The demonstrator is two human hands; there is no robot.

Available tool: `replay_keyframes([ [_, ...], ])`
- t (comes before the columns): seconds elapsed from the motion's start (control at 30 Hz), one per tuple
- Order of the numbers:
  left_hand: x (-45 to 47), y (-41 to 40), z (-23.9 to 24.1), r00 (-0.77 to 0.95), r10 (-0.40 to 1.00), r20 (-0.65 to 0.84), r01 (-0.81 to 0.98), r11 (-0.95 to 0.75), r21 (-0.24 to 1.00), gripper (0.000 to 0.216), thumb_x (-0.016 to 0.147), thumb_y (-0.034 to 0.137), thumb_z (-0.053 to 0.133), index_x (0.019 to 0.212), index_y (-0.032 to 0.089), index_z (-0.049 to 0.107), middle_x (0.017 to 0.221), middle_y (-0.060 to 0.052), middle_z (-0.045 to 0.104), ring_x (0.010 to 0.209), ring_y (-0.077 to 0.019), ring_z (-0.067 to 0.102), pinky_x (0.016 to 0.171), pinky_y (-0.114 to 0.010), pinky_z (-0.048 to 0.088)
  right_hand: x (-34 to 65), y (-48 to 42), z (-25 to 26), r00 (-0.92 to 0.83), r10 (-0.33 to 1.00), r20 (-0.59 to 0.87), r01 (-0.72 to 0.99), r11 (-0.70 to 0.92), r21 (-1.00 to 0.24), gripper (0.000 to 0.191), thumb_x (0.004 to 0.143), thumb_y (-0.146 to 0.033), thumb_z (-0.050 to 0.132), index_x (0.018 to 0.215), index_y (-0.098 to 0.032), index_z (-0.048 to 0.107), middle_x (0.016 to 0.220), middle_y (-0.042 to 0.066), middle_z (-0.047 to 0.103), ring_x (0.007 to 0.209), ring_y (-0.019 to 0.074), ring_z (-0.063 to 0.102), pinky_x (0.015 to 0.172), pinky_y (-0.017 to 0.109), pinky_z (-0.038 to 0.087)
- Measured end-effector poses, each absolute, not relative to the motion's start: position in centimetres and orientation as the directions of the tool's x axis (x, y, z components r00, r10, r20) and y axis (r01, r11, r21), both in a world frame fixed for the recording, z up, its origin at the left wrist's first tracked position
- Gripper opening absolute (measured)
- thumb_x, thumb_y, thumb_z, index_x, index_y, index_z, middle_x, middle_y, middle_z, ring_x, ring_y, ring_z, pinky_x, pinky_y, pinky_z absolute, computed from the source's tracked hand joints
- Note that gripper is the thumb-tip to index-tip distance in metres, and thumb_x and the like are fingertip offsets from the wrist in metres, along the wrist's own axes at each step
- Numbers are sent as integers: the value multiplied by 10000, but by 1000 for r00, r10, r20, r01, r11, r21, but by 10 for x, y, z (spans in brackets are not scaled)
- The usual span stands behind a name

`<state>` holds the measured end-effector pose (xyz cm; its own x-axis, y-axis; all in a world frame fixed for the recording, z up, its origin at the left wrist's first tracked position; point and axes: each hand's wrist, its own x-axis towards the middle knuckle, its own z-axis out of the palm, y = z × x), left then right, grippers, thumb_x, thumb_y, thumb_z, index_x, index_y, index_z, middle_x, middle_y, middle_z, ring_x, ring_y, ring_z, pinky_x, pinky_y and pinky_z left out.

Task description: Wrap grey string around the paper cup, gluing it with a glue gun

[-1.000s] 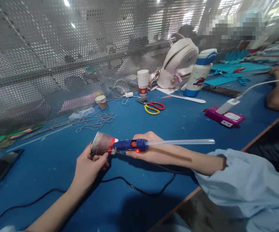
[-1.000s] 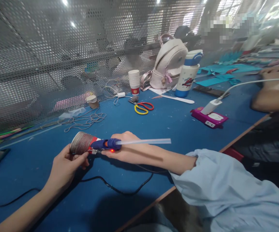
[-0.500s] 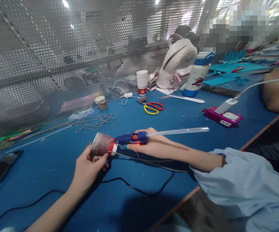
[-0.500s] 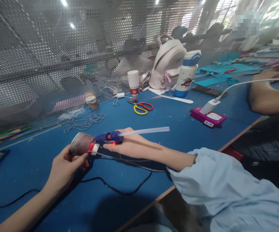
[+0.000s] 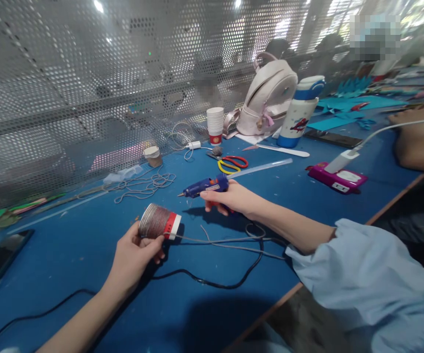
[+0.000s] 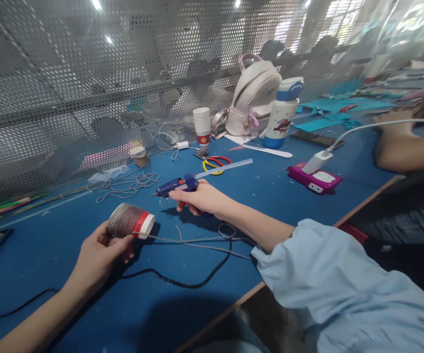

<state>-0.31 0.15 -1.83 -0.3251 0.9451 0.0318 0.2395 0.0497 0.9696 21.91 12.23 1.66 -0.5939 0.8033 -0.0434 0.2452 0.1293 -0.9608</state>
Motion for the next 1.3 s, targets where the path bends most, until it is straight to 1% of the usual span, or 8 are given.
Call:
replay_keyframes([
  [0.17,1,1,-15,-321,947,17,261,71,963,316,653,333,734,839,171,536,464,43,608,392,-127,556,394,-215,434,211,130,7,-570,821,-25,562,368,-741,309,846,-455,558,876,-175,686,790,20,657,667,113,549,537,199,373],
  [0.5,2,-1,-13,-390,921,20,172,51,984,322,689,347,743,886,170,561,518,35,642,458,-137,592,456,-232,486,242,116,31,-558,828,47,793,550,-262,565,834,-660,485,574,-168,582,545,39,536,533,142,496,523,257,296],
  [0.67,5,-2,-12,-399,916,32,200,53,978,310,692,341,742,891,177,571,508,35,646,452,-138,595,463,-230,491,234,83,45,-799,601,-26,466,592,-658,372,861,-498,550,701,-167,610,596,-16,579,533,94,481,513,225,341],
  [0.77,10,-6,-7,-427,902,67,288,65,955,288,684,355,738,854,184,581,494,32,649,438,-142,601,471,-228,492,204,79,27,-726,677,119,315,481,-818,261,783,-295,667,981,-151,577,885,25,639,771,121,584,674,241,459],
  [0.87,10,-9,-5,-453,882,129,378,59,924,287,680,367,739,854,194,589,512,33,662,463,-148,623,493,-225,495,174,85,6,-693,720,-26,213,170,-962,391,745,-205,696,1077,-147,498,954,45,629,791,122,615,703,259,512],
  [1.0,4,-5,-6,-489,854,178,426,56,903,295,684,371,735,874,197,591,546,37,672,495,-150,638,513,-224,497,154,93,-3,-772,587,-245,104,-263,-959,211,797,-184,626,951,-158,484,753,-19,581,573,85,588,529,215,497],
  [1.1,-1,-1,-8,-506,844,177,429,69,901,281,683,364,737,843,192,583,524,36,663,487,-150,633,512,-223,491,152,95,1,-775,592,-222,246,-40,-968,151,801,-258,635,833,-146,538,606,-47,521,445,58,450,423,180,364],
  [1.3,-2,1,-14,-439,897,62,287,75,955,296,689,358,735,862,183,569,478,38,641,424,-141,590,465,-230,480,159,93,8,-761,529,375,207,746,-632,87,833,-138,596,820,-135,682,800,27,664,705,106,569,663,220,399],
])
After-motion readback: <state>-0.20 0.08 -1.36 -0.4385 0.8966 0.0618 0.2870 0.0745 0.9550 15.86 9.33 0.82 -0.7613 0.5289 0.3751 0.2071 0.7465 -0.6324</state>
